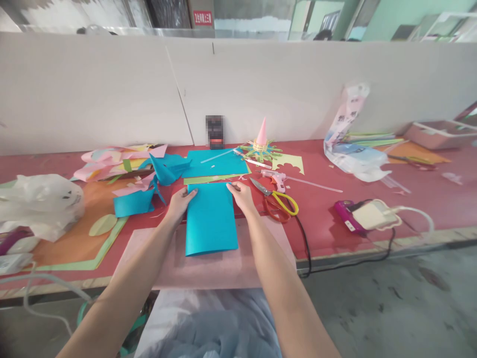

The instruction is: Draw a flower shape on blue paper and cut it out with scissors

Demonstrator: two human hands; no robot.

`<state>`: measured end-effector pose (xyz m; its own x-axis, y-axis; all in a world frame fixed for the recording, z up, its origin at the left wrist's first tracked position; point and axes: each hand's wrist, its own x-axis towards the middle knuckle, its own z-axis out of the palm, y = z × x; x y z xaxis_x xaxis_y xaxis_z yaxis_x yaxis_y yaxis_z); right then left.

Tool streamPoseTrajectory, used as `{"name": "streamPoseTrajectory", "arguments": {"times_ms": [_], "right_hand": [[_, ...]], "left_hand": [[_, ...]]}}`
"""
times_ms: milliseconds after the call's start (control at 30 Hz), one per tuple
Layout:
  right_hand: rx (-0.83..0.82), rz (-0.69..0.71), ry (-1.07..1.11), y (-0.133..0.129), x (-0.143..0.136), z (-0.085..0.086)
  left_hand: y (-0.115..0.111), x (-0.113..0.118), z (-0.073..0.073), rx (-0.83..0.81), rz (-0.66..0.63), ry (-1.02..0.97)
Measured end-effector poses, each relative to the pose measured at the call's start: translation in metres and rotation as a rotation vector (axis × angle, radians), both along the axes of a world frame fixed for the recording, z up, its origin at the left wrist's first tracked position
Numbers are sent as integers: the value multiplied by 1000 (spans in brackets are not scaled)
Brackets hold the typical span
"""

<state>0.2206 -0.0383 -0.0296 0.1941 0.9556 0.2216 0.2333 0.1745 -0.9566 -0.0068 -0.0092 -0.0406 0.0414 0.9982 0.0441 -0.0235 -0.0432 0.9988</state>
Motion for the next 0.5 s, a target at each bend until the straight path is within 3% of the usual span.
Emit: {"name": "streamPoseTrajectory", "arguments": {"times_ms": [500], "right_hand": [[16,-18,-19,0,0,-2]], "left_hand": [[-7,3,9,-23,2,-37]]}}
